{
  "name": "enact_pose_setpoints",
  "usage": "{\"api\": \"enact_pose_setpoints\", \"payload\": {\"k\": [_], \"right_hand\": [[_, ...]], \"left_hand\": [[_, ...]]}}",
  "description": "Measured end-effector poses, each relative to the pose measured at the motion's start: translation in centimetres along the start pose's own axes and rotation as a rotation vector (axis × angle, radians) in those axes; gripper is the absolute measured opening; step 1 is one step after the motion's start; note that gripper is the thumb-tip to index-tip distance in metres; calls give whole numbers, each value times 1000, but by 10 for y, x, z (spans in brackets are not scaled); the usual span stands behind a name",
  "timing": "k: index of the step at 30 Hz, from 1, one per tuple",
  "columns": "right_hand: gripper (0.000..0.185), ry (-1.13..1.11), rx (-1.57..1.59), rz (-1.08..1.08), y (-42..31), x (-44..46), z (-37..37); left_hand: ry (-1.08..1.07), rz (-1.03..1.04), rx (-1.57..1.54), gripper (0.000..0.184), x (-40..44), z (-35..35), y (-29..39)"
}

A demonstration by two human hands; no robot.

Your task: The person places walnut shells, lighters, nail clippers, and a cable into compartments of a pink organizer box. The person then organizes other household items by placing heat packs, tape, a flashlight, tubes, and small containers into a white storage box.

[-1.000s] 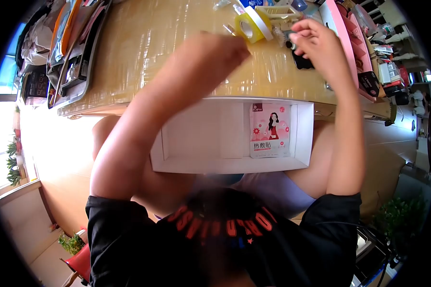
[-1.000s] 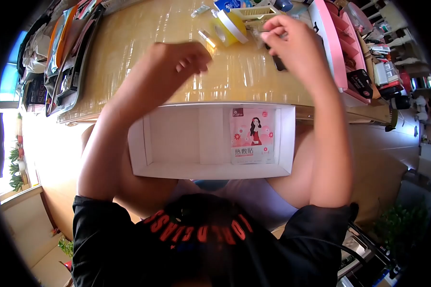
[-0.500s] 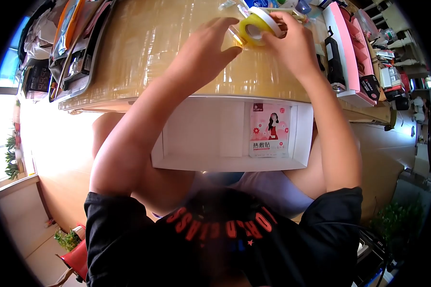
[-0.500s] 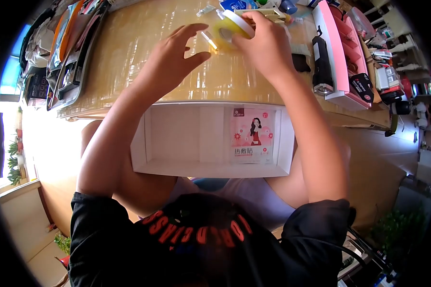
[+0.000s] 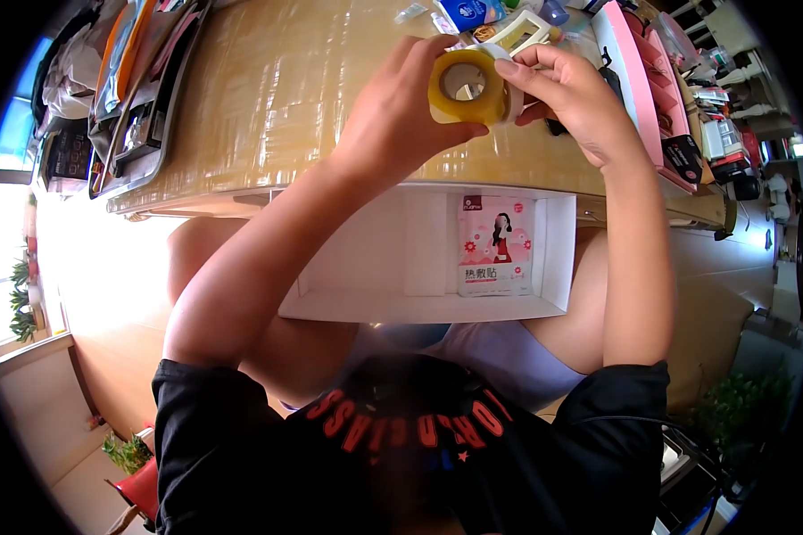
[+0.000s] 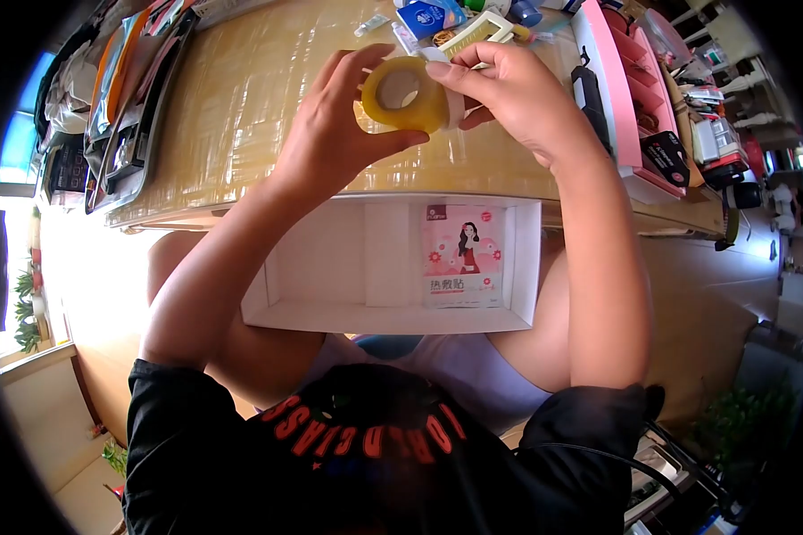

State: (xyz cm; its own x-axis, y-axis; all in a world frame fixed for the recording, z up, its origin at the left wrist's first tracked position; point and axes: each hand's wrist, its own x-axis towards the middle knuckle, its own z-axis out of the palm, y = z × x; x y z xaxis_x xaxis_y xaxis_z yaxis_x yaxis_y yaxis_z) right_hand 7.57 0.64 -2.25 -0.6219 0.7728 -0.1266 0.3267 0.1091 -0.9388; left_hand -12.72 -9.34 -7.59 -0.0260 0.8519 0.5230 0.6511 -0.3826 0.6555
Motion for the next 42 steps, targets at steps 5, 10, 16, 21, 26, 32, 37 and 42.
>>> {"api": "enact_pose_setpoints", "payload": {"k": [5, 10, 16, 21, 26, 32, 37, 42], "right_hand": [[31, -80, -73, 19, -18, -16, -26], [26, -26, -277, -74, -19, -30, -58], [27, -105, -335, -43, -28, -34, -63], [30, -156, -429, -133, -21, -37, -57], [28, -191, -679, -212, -15, -36, -56], [29, -178, -723, -329, -13, -43, -56], [33, -160, -761, -218, -20, -50, -54], [28, -154, -776, -299, -8, -51, -55]], "left_hand": [[-11, 32, 5, 79, -6, 1, 20], [-110, 145, -96, 82, -33, 14, 38], [-478, 227, -164, 85, -77, 63, 61], [-431, 185, -60, 87, -91, 101, 46], [-403, 325, 97, 90, -98, 116, 36], [-372, 505, 326, 72, -97, 116, 28], [-531, 356, 201, 60, -102, 116, 21], [-480, 245, 84, 56, -107, 117, 26]]}}
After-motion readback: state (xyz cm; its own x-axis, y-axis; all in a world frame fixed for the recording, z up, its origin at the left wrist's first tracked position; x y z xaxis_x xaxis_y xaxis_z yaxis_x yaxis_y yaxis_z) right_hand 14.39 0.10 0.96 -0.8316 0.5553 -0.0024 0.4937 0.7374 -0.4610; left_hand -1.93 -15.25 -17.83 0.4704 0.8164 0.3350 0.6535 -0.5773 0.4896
